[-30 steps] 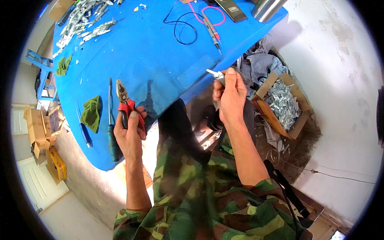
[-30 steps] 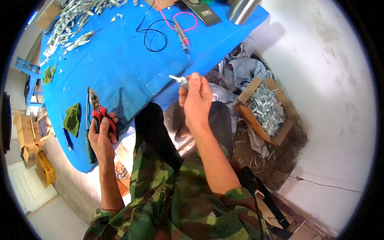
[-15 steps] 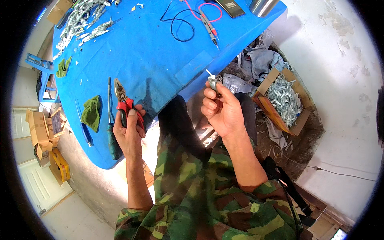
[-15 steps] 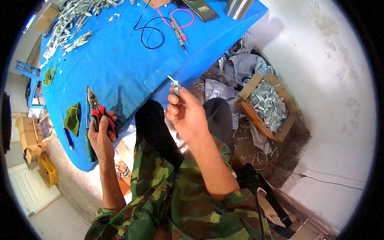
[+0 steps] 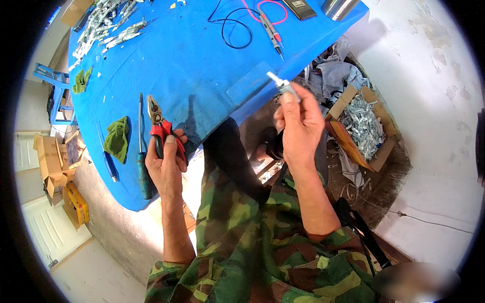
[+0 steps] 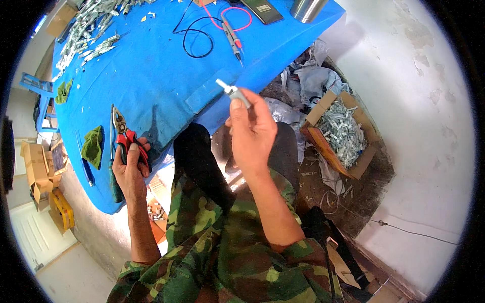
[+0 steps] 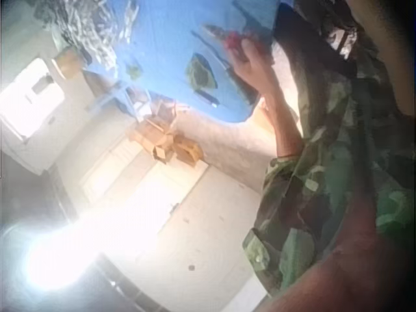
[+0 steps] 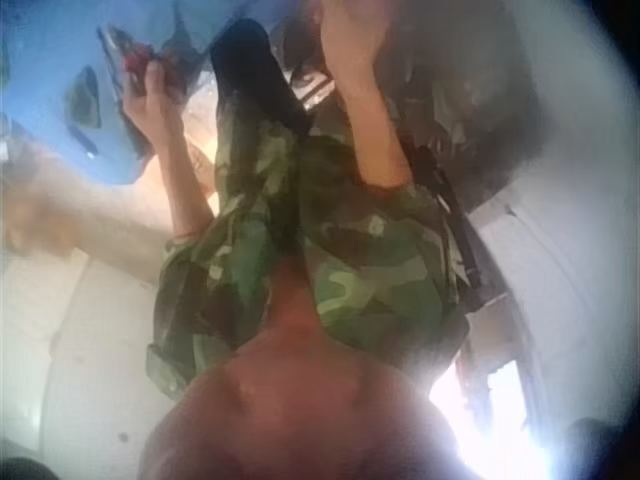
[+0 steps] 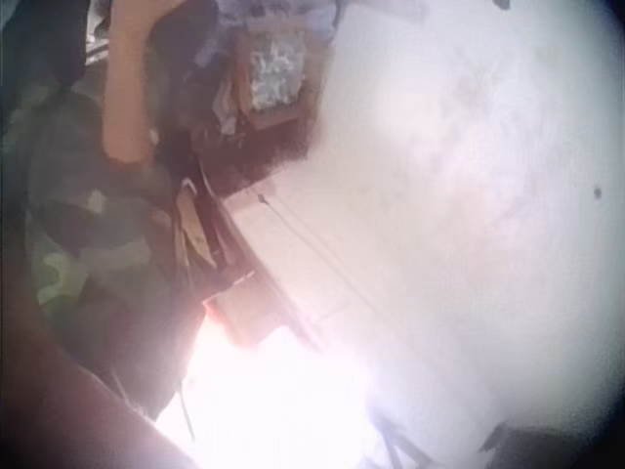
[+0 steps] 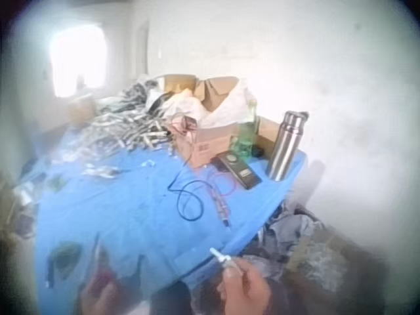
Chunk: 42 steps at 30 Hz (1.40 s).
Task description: The person cleans a small metal component with a cloth and then uses a screwdriver and pliers to assemble and tighten screws on a metal part while sitting at a table.
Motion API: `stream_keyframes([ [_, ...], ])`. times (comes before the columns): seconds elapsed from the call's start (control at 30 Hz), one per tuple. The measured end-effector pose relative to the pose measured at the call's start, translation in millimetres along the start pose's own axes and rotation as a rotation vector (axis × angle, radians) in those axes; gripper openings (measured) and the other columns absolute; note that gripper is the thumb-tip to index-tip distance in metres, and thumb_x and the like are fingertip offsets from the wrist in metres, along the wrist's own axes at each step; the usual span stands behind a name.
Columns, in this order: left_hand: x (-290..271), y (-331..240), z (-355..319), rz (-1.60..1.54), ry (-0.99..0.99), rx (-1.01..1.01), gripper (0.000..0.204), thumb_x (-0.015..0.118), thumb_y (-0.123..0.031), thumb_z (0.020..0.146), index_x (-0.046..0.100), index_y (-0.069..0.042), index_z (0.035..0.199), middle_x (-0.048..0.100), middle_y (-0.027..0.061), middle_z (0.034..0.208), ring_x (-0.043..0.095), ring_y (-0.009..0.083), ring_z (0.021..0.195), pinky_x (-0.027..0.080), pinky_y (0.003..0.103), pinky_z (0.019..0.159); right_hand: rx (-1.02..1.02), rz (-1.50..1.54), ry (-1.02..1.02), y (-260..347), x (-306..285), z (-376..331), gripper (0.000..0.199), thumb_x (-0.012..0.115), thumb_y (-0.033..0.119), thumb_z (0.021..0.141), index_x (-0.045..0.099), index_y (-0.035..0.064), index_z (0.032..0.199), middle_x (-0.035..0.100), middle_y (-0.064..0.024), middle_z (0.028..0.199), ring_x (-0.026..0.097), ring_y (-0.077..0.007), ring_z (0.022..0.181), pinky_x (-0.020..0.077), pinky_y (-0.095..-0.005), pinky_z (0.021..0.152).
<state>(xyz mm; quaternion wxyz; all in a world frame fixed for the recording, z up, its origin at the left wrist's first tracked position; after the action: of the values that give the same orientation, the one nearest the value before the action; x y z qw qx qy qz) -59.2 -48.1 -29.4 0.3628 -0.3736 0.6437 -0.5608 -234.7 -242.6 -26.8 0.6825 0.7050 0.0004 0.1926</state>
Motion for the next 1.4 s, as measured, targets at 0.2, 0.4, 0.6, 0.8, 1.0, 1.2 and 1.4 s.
stream_keyframes([
  [0.2, 7.7, -7.5, -1.4, -0.003, -0.014, 0.003, 0.032, 0.064, -0.023, 0.101, 0.065, 0.001, 0.122, 0.075, 0.0131, 0.097, 0.051, 0.0032, 0.052, 0.035, 0.019, 0.042, -0.306, -0.775, 0.145, -32.5, -9.7, 36.0, 0.027, 0.072, 0.003, 0.089, 0.070, -0.0008, 0.116, 0.071, -0.0187, 0.099, 0.071, -0.0270, 0.080, 0.0555, -0.0364, 0.068],
  [0.4, 4.4, -7.0, -0.4, -0.006, -0.014, -0.001, 0.031, 0.062, -0.021, 0.103, 0.063, 0.002, 0.123, 0.075, 0.0124, 0.097, 0.053, 0.0031, 0.053, 0.037, 0.018, 0.043, -0.716, -0.865, 0.076, -19.6, -6.7, 34.3, 0.025, 0.074, 0.000, 0.088, 0.071, -0.0004, 0.113, 0.071, -0.0152, 0.095, 0.069, -0.0244, 0.076, 0.0560, -0.0345, 0.064],
  [0.6, 4.8, -6.6, -1.1, 0.015, -0.023, -0.013, 0.029, 0.061, -0.020, 0.104, 0.063, 0.002, 0.123, 0.075, 0.0129, 0.099, 0.053, 0.0031, 0.053, 0.037, 0.018, 0.043, -0.647, -0.734, -0.016, -5.1, -1.7, 36.0, 0.023, 0.076, 0.005, 0.088, 0.073, 0.0023, 0.110, 0.072, -0.0154, 0.092, 0.071, -0.0273, 0.074, 0.0571, -0.0363, 0.065],
  [0.8, 7.3, -9.1, -1.3, 0.005, -0.021, 0.001, 0.031, 0.063, -0.022, 0.103, 0.063, 0.002, 0.123, 0.075, 0.0122, 0.098, 0.050, 0.0030, 0.053, 0.036, 0.019, 0.043, -0.681, -0.780, 0.017, -8.4, -3.6, 34.1, 0.028, 0.075, 0.005, 0.087, 0.071, 0.0035, 0.114, 0.071, -0.0138, 0.094, 0.070, -0.0258, 0.071, 0.0561, -0.0363, 0.062],
  [1.0, 6.2, -7.9, -2.4, -0.008, -0.054, 0.005, 0.031, 0.064, -0.021, 0.102, 0.063, 0.002, 0.123, 0.075, 0.0127, 0.099, 0.050, 0.0032, 0.052, 0.035, 0.019, 0.043, -0.613, -0.702, -0.045, -12.8, -3.8, 34.3, 0.023, 0.074, 0.006, 0.087, 0.072, 0.0047, 0.110, 0.071, -0.0130, 0.092, 0.070, -0.0268, 0.070, 0.0558, -0.0365, 0.061],
  [1.2, 5.2, -3.0, -0.7, -0.009, -0.021, 0.010, 0.033, 0.065, -0.023, 0.102, 0.063, 0.002, 0.124, 0.075, 0.0142, 0.100, 0.053, 0.0039, 0.054, 0.034, 0.019, 0.042, -0.674, -0.856, 0.071, -28.7, -11.1, 43.8, 0.022, 0.076, 0.009, 0.087, 0.073, 0.0057, 0.109, 0.072, -0.0129, 0.095, 0.071, -0.0287, 0.074, 0.0564, -0.0376, 0.063],
  [1.4, 4.3, -7.3, -2.1, 0.004, -0.007, -0.024, 0.035, 0.066, -0.025, 0.101, 0.063, 0.001, 0.124, 0.075, 0.0128, 0.098, 0.052, 0.0034, 0.054, 0.034, 0.020, 0.042, -0.569, -0.858, 0.133, -29.9, -10.8, 42.2, 0.022, 0.076, 0.009, 0.088, 0.073, 0.0054, 0.109, 0.072, -0.0142, 0.096, 0.071, -0.0286, 0.073, 0.0559, -0.0375, 0.064],
])
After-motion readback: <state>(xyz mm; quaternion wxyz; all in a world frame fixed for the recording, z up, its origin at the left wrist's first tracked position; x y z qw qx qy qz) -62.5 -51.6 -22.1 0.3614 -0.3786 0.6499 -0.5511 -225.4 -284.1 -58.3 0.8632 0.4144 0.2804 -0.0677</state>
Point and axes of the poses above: each hand's wrist, its own z-axis towards the middle knuckle, its own x-axis out of the palm, y = z × x, the point moved 2 cm from there along z, towards the middle knuckle
